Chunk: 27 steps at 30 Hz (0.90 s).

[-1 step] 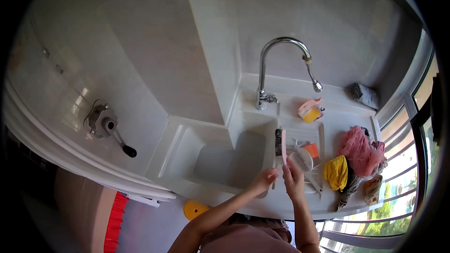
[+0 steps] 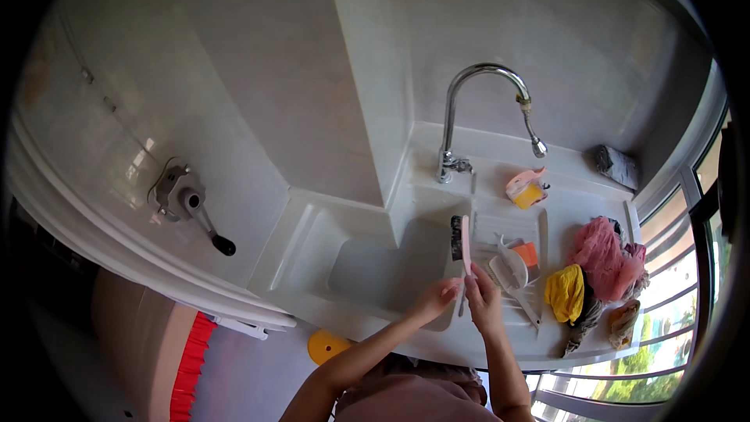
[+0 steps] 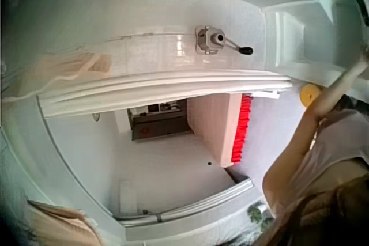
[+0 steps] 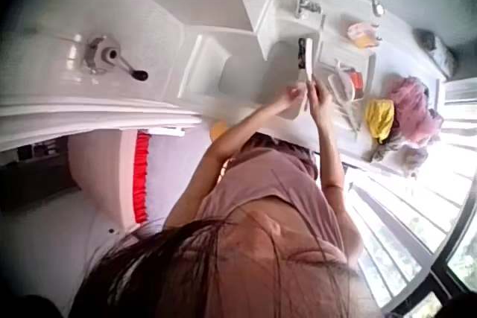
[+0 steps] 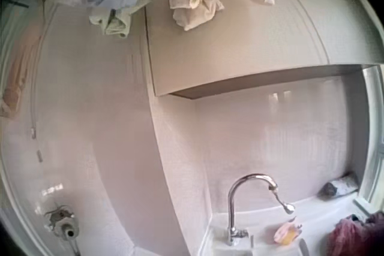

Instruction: The person scrubs the interior surfaces and corners of a utility sink and the mounting bracket of a wall-mounted pulley system using a brush.

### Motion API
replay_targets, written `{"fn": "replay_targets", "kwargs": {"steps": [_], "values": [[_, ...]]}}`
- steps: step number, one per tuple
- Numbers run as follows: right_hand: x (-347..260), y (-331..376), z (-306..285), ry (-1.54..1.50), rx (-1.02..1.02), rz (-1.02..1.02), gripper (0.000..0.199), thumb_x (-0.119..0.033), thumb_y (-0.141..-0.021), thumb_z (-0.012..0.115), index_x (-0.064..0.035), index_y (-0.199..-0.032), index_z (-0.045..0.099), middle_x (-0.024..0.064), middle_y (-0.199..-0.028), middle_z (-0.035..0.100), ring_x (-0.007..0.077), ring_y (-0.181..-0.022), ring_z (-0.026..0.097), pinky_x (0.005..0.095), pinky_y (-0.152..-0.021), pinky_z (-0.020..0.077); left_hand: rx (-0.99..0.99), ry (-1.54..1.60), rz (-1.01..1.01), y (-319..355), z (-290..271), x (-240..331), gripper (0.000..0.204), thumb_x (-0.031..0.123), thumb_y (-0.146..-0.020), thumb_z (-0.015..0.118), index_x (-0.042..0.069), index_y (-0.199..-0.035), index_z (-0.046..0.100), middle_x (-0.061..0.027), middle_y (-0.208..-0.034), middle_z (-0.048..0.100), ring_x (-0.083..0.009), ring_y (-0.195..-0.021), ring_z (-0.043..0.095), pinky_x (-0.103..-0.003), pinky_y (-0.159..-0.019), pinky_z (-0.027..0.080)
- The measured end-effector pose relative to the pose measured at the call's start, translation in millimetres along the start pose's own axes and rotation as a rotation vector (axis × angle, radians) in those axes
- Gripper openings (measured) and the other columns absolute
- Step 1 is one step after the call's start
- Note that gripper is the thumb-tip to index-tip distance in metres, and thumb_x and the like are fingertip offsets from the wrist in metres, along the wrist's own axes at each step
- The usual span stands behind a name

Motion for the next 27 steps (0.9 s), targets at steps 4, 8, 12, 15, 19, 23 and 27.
{"fn": "replay_targets", "kwargs": {"steps": [4, 8, 12, 15, 19, 23, 27], "values": [[-1.4, -9.3, 104.5, 0.112, -0.301, -0.139, 0.033, -0.019, -0.093, 0.055, 0.0022, -0.117, 0.057, 0.0136, -0.069, 0.061, 0.0111, -0.059, 0.056, 0.0283, -0.056, 0.0453, 0.427, -0.129, 0.044, 49.3, -115.0, 12.7, 0.034, 0.027, -0.096, 0.047, -0.001, -0.112, 0.058, -0.0063, -0.085, 0.064, -0.0152, -0.078, 0.061, -0.028, -0.070, 0.048], [6.5, -9.6, 198.5, 0.153, -0.392, -0.207, 0.035, -0.010, -0.092, 0.049, 0.0022, -0.125, 0.051, 0.0143, -0.070, 0.059, 0.0165, -0.059, 0.058, 0.0310, -0.055, 0.0460, 0.617, 0.175, -0.201, 101.5, -178.7, 35.5, 0.034, 0.027, -0.096, 0.047, 0.000, -0.112, 0.058, -0.0058, -0.097, 0.063, -0.0128, -0.084, 0.059, -0.027, -0.074, 0.048], [17.2, 3.2, 292.8, 0.048, -0.416, -0.409, 0.042, -0.011, -0.091, 0.048, 0.0035, -0.131, 0.044, 0.0223, -0.077, 0.062, 0.0321, -0.063, 0.064, 0.0383, -0.057, 0.0490, 0.791, 0.182, -0.180, 146.4, -236.3, 22.7, 0.027, 0.023, -0.096, 0.047, -0.001, -0.102, 0.057, -0.0095, -0.096, 0.062, -0.0147, -0.085, 0.060, -0.028, -0.073, 0.050], [33.3, 28.5, 360.1, 0.300, -0.724, -0.276, 0.046, -0.017, -0.090, 0.050, 0.0024, -0.131, 0.042, 0.0240, -0.085, 0.063, 0.0412, -0.076, 0.063, 0.0446, -0.066, 0.0509, 0.989, 0.025, -0.144, 192.2, -291.2, -10.3, 0.022, 0.018, -0.095, 0.046, 0.000, -0.107, 0.051, -0.0163, -0.086, 0.062, -0.0244, -0.079, 0.062, -0.034, -0.070, 0.049], [23.8, 32.9, 376.6, 0.215, -0.845, -0.326, 0.043, -0.021, -0.089, 0.053, -0.0079, -0.130, 0.049, 0.0223, -0.095, 0.063, 0.0397, -0.082, 0.062, 0.0431, -0.073, 0.0495, 0.983, -0.026, -0.444, 225.5, -330.6, 11.6, 0.010, 0.010, -0.095, 0.044, 0.003, -0.099, 0.050, -0.0134, -0.079, 0.062, -0.0277, -0.065, 0.063, -0.037, -0.060, 0.049], [28.8, 25.1, 393.6, 0.334, -0.847, -0.249, 0.040, -0.021, -0.090, 0.052, -0.0068, -0.128, 0.051, 0.0209, -0.098, 0.063, 0.0357, -0.085, 0.063, 0.0405, -0.077, 0.0497, 1.017, -0.833, -0.424, 281.0, -372.5, 37.4, 0.014, 0.015, -0.095, 0.044, 0.003, -0.095, 0.051, -0.0195, -0.077, 0.064, -0.0383, -0.069, 0.063, -0.047, -0.061, 0.048], [30.8, 14.1, 392.2, 0.247, -0.782, -0.213, 0.037, -0.020, -0.090, 0.053, -0.0061, -0.125, 0.054, 0.0205, -0.097, 0.063, 0.0351, -0.084, 0.063, 0.0401, -0.076, 0.0499, 0.869, -0.958, -0.724, 292.7, -388.4, 23.7, 0.024, 0.024, -0.097, 0.038, 0.005, -0.097, 0.053, -0.0220, -0.082, 0.064, -0.0406, -0.079, 0.062, -0.052, -0.071, 0.047]]}}
Point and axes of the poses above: each hand's wrist, its own y-axis away from the middle knuckle, its own z-axis out of the palm, x = y × z, the point moved 8 cm from there along -y, towards the middle knuckle
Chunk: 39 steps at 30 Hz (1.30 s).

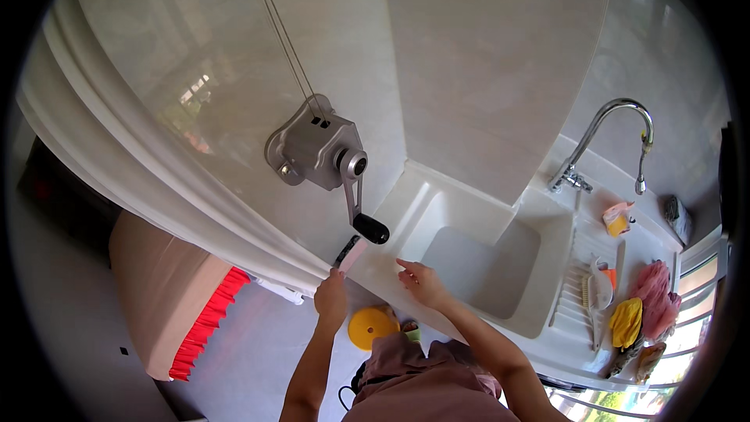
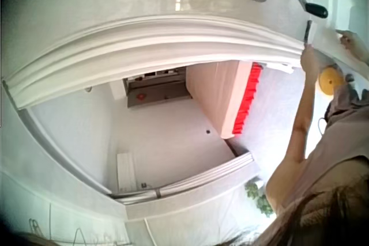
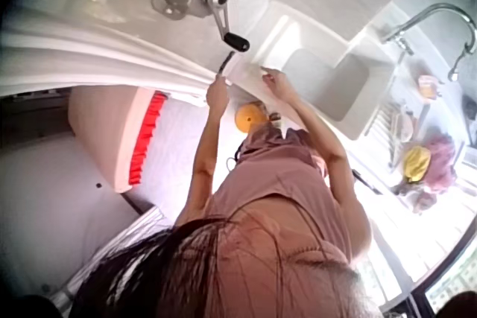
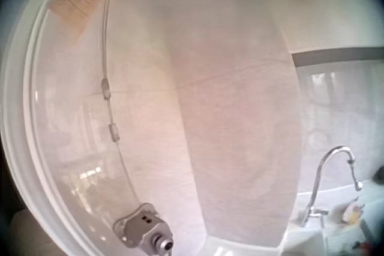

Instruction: The person scrubs the interior surfaces and corners of a utility sink and the mounting bracket of a wall-mounted pulley system using a brush.

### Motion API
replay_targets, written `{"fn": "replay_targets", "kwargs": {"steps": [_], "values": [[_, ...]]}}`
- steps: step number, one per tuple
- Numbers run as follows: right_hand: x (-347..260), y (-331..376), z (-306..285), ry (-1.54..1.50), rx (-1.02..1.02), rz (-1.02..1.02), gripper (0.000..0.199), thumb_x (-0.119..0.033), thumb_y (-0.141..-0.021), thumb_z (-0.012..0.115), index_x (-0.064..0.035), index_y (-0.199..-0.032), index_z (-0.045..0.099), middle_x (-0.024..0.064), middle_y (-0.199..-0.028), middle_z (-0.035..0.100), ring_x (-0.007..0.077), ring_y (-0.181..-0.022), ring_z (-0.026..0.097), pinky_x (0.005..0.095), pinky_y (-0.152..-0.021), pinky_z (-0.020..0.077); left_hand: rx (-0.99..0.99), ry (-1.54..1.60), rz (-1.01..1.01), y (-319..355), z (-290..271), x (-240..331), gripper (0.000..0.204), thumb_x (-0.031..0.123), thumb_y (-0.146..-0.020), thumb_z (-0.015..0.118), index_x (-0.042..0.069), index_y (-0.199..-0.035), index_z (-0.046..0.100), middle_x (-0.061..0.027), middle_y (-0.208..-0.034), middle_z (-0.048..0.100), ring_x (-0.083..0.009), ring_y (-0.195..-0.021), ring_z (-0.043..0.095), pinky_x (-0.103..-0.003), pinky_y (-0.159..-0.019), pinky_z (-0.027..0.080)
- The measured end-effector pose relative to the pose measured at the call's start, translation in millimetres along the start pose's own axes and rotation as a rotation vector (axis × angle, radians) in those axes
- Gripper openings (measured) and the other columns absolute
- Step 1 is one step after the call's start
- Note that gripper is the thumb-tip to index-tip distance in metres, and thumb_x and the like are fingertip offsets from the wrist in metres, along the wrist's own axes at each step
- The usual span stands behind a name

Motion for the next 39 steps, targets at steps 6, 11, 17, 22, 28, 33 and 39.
{"fn": "replay_targets", "kwargs": {"steps": [6, 11, 17, 22, 28, 33, 39], "values": [[-7.3, -14.1, 3.5, 0.069, 0.076, -0.048, 0.035, -0.013, -0.090, 0.052, -0.0034, -0.124, 0.056, 0.0156, -0.087, 0.064, 0.0210, -0.071, 0.064, 0.0318, -0.068, 0.0510, 0.068, -0.021, 0.183, -25.6, 0.2, 48.9, 0.029, 0.026, -0.098, 0.035, 0.004, -0.096, 0.053, -0.0218, -0.081, 0.065, -0.0404, -0.079, 0.063, -0.052, -0.070, 0.048], [0.3, 1.5, -20.1, -0.062, 0.051, 0.062, 0.035, -0.016, -0.089, 0.054, -0.0036, -0.121, 0.057, 0.0183, -0.091, 0.066, 0.0257, -0.073, 0.066, 0.0350, -0.070, 0.0519, -0.056, -0.046, 0.009, 1.6, -11.7, 10.0, 0.030, 0.026, -0.097, 0.035, 0.003, -0.095, 0.054, -0.0221, -0.081, 0.065, -0.0402, -0.081, 0.064, -0.050, -0.071, 0.049], [-13.0, -13.2, -20.9, -0.035, 0.037, 0.073, 0.032, -0.013, -0.090, 0.052, -0.0038, -0.119, 0.059, 0.0138, -0.082, 0.067, 0.0213, -0.068, 0.066, 0.0319, -0.065, 0.0526, 0.182, -0.072, 0.219, -29.1, 2.1, 46.8, 0.027, 0.025, -0.097, 0.037, 0.005, -0.095, 0.055, -0.0208, -0.081, 0.066, -0.0393, -0.079, 0.064, -0.050, -0.070, 0.049], [-0.1, -10.8, -37.3, -0.114, 0.048, 0.019, 0.032, -0.012, -0.091, 0.049, -0.0026, -0.121, 0.058, 0.0093, -0.079, 0.067, 0.0145, -0.064, 0.063, 0.0281, -0.062, 0.0517, 0.097, -0.090, 0.120, 0.4, -9.2, 31.3, 0.028, 0.025, -0.097, 0.037, 0.005, -0.094, 0.056, -0.0196, -0.078, 0.064, -0.0384, -0.076, 0.063, -0.050, -0.068, 0.048], [9.8, 5.7, -55.6, -0.030, 0.009, 0.128, 0.031, -0.012, -0.090, 0.052, -0.0039, -0.119, 0.059, 0.0126, -0.083, 0.068, 0.0179, -0.068, 0.065, 0.0301, -0.065, 0.0521, 0.128, -0.100, 0.001, 5.3, 0.2, 1.9, 0.030, 0.026, -0.097, 0.038, 0.004, -0.092, 0.057, -0.0186, -0.076, 0.063, -0.0374, -0.075, 0.063, -0.050, -0.068, 0.048], [-4.2, -2.0, -39.2, -0.169, -0.056, 0.037, 0.029, -0.013, -0.091, 0.052, -0.0026, -0.117, 0.061, 0.0126, -0.082, 0.067, 0.0161, -0.068, 0.063, 0.0286, -0.064, 0.0516, 0.250, -0.091, 0.212, -21.4, 16.8, 55.2, 0.029, 0.027, -0.096, 0.039, 0.004, -0.092, 0.057, -0.0188, -0.077, 0.063, -0.0374, -0.076, 0.063, -0.050, -0.068, 0.048], [49.1, 49.5, -119.0, -0.114, 0.106, 0.175, 0.029, -0.013, -0.092, 0.050, 0.0010, -0.115, 0.061, 0.0113, -0.078, 0.067, 0.0147, -0.064, 0.063, 0.0275, -0.063, 0.0520, 0.061, -0.120, -0.101, 29.4, -9.0, -4.3, 0.038, 0.034, -0.099, 0.031, 0.005, -0.097, 0.056, -0.0219, -0.080, 0.064, -0.0408, -0.079, 0.063, -0.052, -0.069, 0.048]]}}
Point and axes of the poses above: each hand's wrist, its own y-axis away from the middle knuckle, its own z-axis out of the palm, x = y × z, the point moved 8 cm from there along -y, towards the middle knuckle
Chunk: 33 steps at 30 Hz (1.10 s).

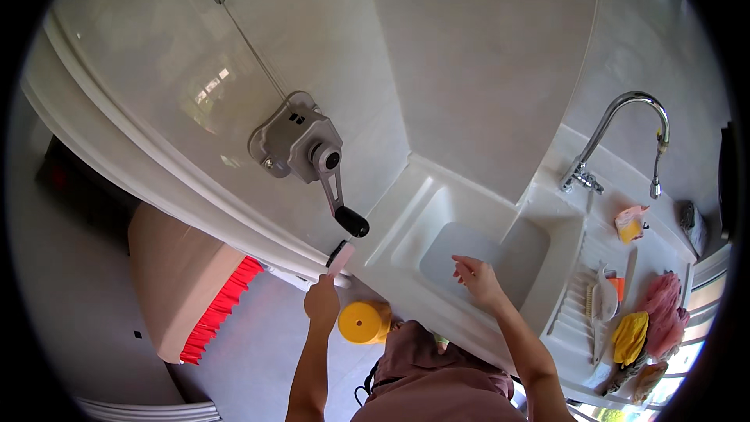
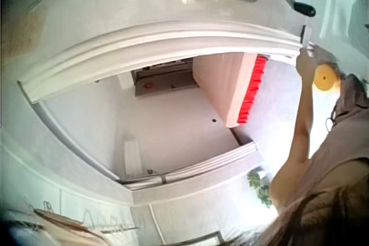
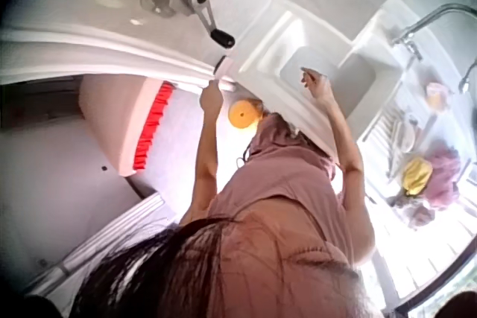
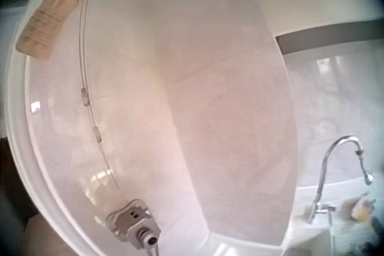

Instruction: The person scrubs the interior surfaces and corners of a utility sink and the mounting bracket of a wall-mounted pulley system using a brush.

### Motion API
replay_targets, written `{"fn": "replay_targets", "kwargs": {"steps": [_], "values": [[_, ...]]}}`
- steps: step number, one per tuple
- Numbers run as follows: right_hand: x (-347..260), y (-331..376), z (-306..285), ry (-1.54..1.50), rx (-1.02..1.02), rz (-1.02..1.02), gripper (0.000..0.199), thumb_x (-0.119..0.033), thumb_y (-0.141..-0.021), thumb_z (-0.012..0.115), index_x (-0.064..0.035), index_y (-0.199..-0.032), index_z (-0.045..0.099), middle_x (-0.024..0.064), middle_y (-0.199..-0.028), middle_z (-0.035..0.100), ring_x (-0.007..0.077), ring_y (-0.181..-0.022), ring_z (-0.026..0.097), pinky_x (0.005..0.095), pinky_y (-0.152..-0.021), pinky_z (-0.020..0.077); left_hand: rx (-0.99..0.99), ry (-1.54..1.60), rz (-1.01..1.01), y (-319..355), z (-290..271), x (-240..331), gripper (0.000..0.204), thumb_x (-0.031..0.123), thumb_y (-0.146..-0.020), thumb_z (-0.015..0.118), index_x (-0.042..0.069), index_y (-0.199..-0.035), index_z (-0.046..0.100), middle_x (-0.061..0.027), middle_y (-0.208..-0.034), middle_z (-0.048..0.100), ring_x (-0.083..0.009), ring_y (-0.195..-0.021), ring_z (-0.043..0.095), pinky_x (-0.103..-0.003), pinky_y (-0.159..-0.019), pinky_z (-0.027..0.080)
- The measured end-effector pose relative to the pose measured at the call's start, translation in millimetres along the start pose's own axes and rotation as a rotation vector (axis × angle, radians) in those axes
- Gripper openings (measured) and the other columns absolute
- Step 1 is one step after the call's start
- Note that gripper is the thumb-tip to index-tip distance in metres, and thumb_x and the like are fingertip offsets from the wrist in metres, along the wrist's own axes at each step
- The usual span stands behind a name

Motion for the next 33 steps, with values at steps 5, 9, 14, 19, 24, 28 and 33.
{"fn": "replay_targets", "kwargs": {"steps": [5, 9, 14, 19, 24, 28, 33], "values": [[2.6, 0.1, -2.6, 0.060, 0.056, 0.077, 0.028, -0.014, -0.092, 0.050, 0.0012, -0.113, 0.062, 0.0097, -0.075, 0.066, 0.0143, -0.063, 0.063, 0.0278, -0.062, 0.0520, 0.042, 0.059, 0.087, -29.0, 5.5, 26.2, 0.035, 0.029, -0.098, 0.033, 0.005, -0.095, 0.057, -0.0215, -0.082, 0.064, -0.0407, -0.080, 0.062, -0.051, -0.070, 0.048], [-29.1, -19.7, 43.9, -0.011, -0.031, -0.031, 0.029, -0.014, -0.092, 0.050, 0.0012, -0.114, 0.061, 0.0100, -0.076, 0.066, 0.0147, -0.064, 0.063, 0.0277, -0.063, 0.0518, 0.103, 0.036, 0.282, -57.9, 15.1, 76.0, 0.029, 0.024, -0.096, 0.038, 0.004, -0.090, 0.058, -0.0188, -0.082, 0.065, -0.0392, -0.078, 0.063, -0.050, -0.068, 0.049], [-26.8, -18.5, 67.1, -0.034, -0.037, -0.016, 0.029, -0.013, -0.094, 0.048, -0.0008, -0.117, 0.061, 0.0071, -0.076, 0.065, 0.0128, -0.064, 0.061, 0.0270, -0.061, 0.0508, -0.044, -0.018, 0.152, -21.8, 11.3, 3.5, 0.029, 0.026, -0.097, 0.039, 0.004, -0.089, 0.057, -0.0201, -0.077, 0.064, -0.0389, -0.077, 0.063, -0.049, -0.067, 0.050], [-38.8, -27.2, 93.1, 0.013, -0.012, -0.004, 0.030, -0.015, -0.093, 0.050, -0.0001, -0.117, 0.060, 0.0085, -0.076, 0.066, 0.0131, -0.064, 0.062, 0.0278, -0.062, 0.0511, -0.052, 0.019, 0.333, -36.7, 0.8, 22.5, 0.030, 0.025, -0.096, 0.038, 0.003, -0.089, 0.057, -0.0212, -0.078, 0.065, -0.0390, -0.077, 0.064, -0.050, -0.068, 0.050], [-58.5, -50.2, 133.7, 0.025, 0.050, -0.016, 0.031, -0.017, -0.092, 0.051, 0.0011, -0.117, 0.059, 0.0110, -0.077, 0.065, 0.0184, -0.066, 0.062, 0.0316, -0.064, 0.0505, -0.158, 0.214, 0.471, -71.9, 42.0, 115.9, 0.017, 0.013, -0.092, 0.043, 0.000, -0.091, 0.055, -0.0229, -0.084, 0.065, -0.0398, -0.082, 0.063, -0.048, -0.070, 0.049], [-56.6, -46.3, 115.4, 0.255, 0.325, -0.032, 0.043, -0.023, -0.091, 0.053, 0.0036, -0.125, 0.051, 0.0232, -0.094, 0.061, 0.0326, -0.081, 0.063, 0.0375, -0.072, 0.0496, -0.302, 0.786, 0.608, -35.6, 62.5, 148.2, 0.020, 0.014, -0.093, 0.043, 0.001, -0.103, 0.054, -0.0203, -0.076, 0.063, -0.0367, -0.071, 0.063, -0.045, -0.061, 0.047], [-56.3, -31.4, 101.2, 0.075, 0.360, 0.148, 0.045, -0.020, -0.092, 0.051, -0.0015, -0.132, 0.046, 0.0192, -0.088, 0.062, 0.0297, -0.076, 0.063, 0.0368, -0.068, 0.0498, -0.595, 0.989, 0.527, -7.1, 65.9, 151.9, 0.037, 0.017, -0.098, 0.040, 0.001, -0.130, 0.037, -0.0152, -0.081, 0.062, -0.0237, -0.072, 0.061, -0.034, -0.064, 0.049]]}}
Point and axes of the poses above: each hand's wrist, its own y-axis away from the middle knuckle, its own z-axis out of the palm, x = y × z, the point moved 8 cm from there along -y, towards the middle knuckle
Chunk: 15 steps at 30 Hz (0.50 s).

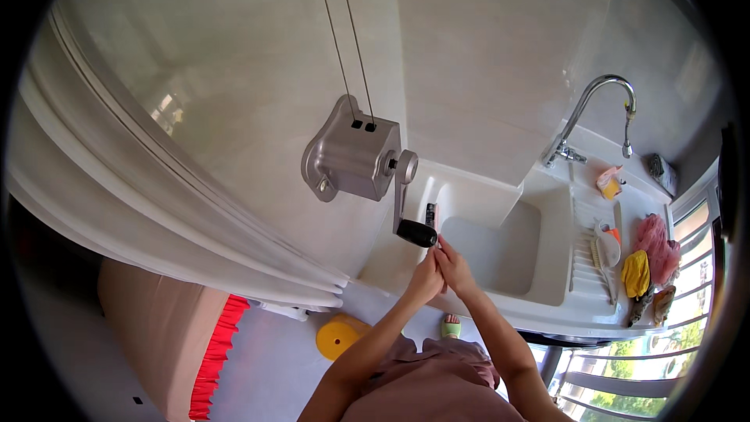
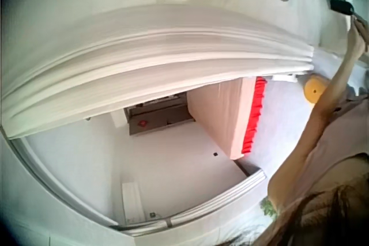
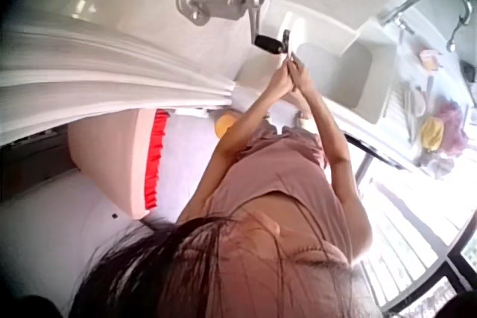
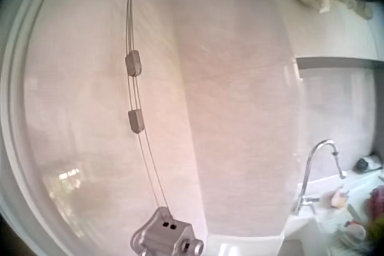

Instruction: The person scrubs the interior surfaces and corners of a utility sink and the mounting bracket of a wall-mounted pulley system using a brush.

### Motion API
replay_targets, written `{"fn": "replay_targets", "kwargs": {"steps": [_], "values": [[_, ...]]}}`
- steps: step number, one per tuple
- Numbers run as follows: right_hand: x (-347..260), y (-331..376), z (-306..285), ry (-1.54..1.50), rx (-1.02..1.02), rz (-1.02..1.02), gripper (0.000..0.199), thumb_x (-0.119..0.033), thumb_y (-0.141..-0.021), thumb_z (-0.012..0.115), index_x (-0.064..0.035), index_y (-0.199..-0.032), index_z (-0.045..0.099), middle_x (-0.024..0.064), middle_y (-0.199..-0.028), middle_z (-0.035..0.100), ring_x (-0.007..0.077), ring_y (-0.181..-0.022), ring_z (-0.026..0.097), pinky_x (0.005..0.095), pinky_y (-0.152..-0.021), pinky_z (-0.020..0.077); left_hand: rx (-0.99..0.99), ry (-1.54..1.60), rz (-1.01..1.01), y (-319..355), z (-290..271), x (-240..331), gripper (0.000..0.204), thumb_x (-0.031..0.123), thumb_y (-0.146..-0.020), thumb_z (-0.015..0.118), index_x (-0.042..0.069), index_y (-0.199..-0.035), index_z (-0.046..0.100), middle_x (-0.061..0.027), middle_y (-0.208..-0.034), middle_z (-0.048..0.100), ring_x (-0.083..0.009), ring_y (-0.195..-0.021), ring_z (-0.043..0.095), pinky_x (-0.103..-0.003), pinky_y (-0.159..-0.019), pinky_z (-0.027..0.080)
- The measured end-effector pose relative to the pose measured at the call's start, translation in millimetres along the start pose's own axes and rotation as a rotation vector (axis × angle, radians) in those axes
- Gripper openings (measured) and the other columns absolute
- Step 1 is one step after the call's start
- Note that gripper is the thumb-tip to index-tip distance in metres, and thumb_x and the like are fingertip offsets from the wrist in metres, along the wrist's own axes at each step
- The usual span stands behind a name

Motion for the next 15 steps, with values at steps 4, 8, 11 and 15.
{"fn": "replay_targets", "kwargs": {"steps": [4, 8, 11, 15], "values": [[11.1, 4.6, 9.4, 0.006, -0.262, 0.167, 0.045, -0.011, -0.091, 0.046, -0.0079, -0.137, 0.042, 0.0153, -0.079, 0.062, 0.0267, -0.072, 0.063, 0.0354, -0.069, 0.0496, -0.169, 0.045, 0.147, 18.8, -16.0, 8.8, 0.031, 0.013, -0.096, 0.042, 0.002, -0.125, 0.048, -0.0106, -0.082, 0.062, -0.0166, -0.069, 0.060, -0.029, -0.065, 0.048], [-0.9, 4.2, 26.9, 0.161, -0.310, -0.366, 0.042, -0.014, -0.092, 0.046, -0.0180, -0.134, 0.048, 0.0101, -0.076, 0.064, 0.0282, -0.067, 0.063, 0.0369, -0.067, 0.0504, -0.085, -0.080, 0.162, 46.1, -65.7, -2.9, 0.023, 0.013, -0.095, 0.044, 0.000, -0.110, 0.057, -0.0073, -0.076, 0.062, -0.0145, -0.067, 0.059, -0.028, -0.064, 0.047], [-30.0, 4.3, 27.7, 0.466, -0.327, -0.538, 0.035, -0.026, -0.093, 0.051, -0.0223, -0.126, 0.056, 0.0077, -0.079, 0.065, 0.0308, -0.072, 0.064, 0.0382, -0.067, 0.0511, 0.022, -0.153, -0.012, 74.4, -109.9, -52.5, 0.021, 0.019, -0.093, 0.049, 0.001, -0.095, 0.061, -0.0103, -0.067, 0.060, -0.0196, -0.061, 0.060, -0.032, -0.060, 0.048], [-31.3, -33.1, 25.4, 0.948, -0.232, -0.870, 0.028, -0.035, -0.088, 0.054, -0.0096, -0.089, 0.065, 0.0064, -0.071, 0.064, 0.0300, -0.061, 0.062, 0.0418, -0.055, 0.0487, 0.189, -0.078, -0.169, 95.8, -148.3, -90.8, 0.019, 0.016, -0.092, 0.050, 0.001, -0.090, 0.060, -0.0082, -0.065, 0.061, -0.0172, -0.061, 0.060, -0.031, -0.059, 0.048]]}}
Point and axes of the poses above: each hand's wrist, its own y-axis away from the middle knuckle, its own z-axis out of the palm, x = y × z, the point moved 8 cm from there along -y, towards the middle knuckle
